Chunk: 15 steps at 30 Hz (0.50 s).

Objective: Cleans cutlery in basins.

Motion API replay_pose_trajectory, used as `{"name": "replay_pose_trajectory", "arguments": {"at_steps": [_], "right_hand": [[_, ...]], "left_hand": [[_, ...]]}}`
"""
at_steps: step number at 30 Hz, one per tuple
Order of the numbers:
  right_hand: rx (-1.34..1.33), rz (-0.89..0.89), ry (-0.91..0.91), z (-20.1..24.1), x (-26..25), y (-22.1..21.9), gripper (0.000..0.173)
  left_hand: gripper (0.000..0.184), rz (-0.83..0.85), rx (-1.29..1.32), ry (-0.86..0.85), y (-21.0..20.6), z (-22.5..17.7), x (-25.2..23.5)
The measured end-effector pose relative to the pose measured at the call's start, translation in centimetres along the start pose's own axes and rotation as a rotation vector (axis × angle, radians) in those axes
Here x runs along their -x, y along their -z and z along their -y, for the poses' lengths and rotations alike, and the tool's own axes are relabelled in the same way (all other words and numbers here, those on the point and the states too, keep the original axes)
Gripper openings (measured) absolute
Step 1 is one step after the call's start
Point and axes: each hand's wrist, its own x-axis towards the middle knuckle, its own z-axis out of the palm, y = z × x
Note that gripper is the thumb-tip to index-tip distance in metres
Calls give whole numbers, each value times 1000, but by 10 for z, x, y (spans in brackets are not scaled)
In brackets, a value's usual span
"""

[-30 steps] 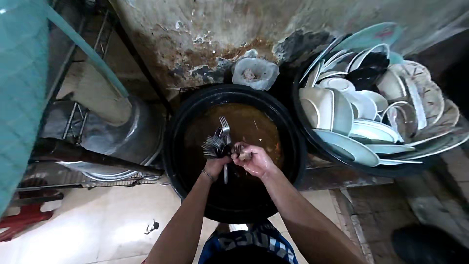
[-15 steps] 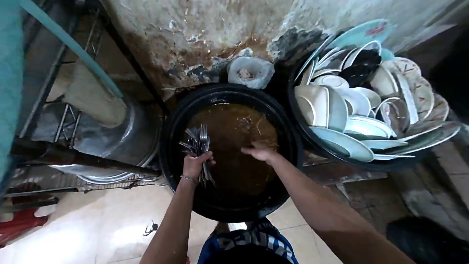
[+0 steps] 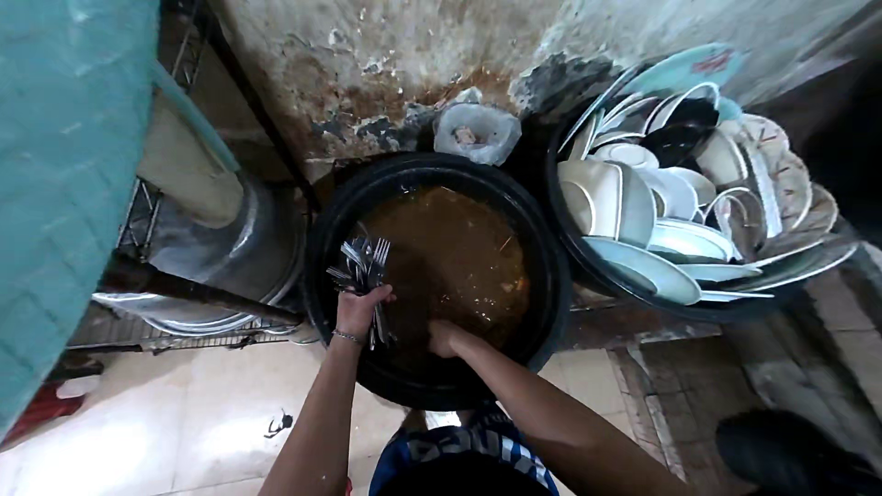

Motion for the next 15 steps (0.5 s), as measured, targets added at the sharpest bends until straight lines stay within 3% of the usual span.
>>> {"name": "replay_pose_trajectory", "arguments": {"at_steps": [2, 6, 9, 12, 15], "right_hand": [[-34, -32, 109, -14, -4, 6, 42], [-27, -80, 219, -30, 12, 41, 30], [60, -112, 294, -28, 36, 73, 23], [70, -149, 245, -23, 50, 91, 28], [32, -131, 265, -24, 57, 104, 27]], "left_hand": [[17, 13, 28, -21, 0, 2, 0], [41, 109, -62, -93, -2, 9, -2], [45, 251, -364, -25, -12, -3, 4], [42, 452, -695, 82, -27, -22, 6], [42, 526, -847, 104, -38, -33, 2]]}}
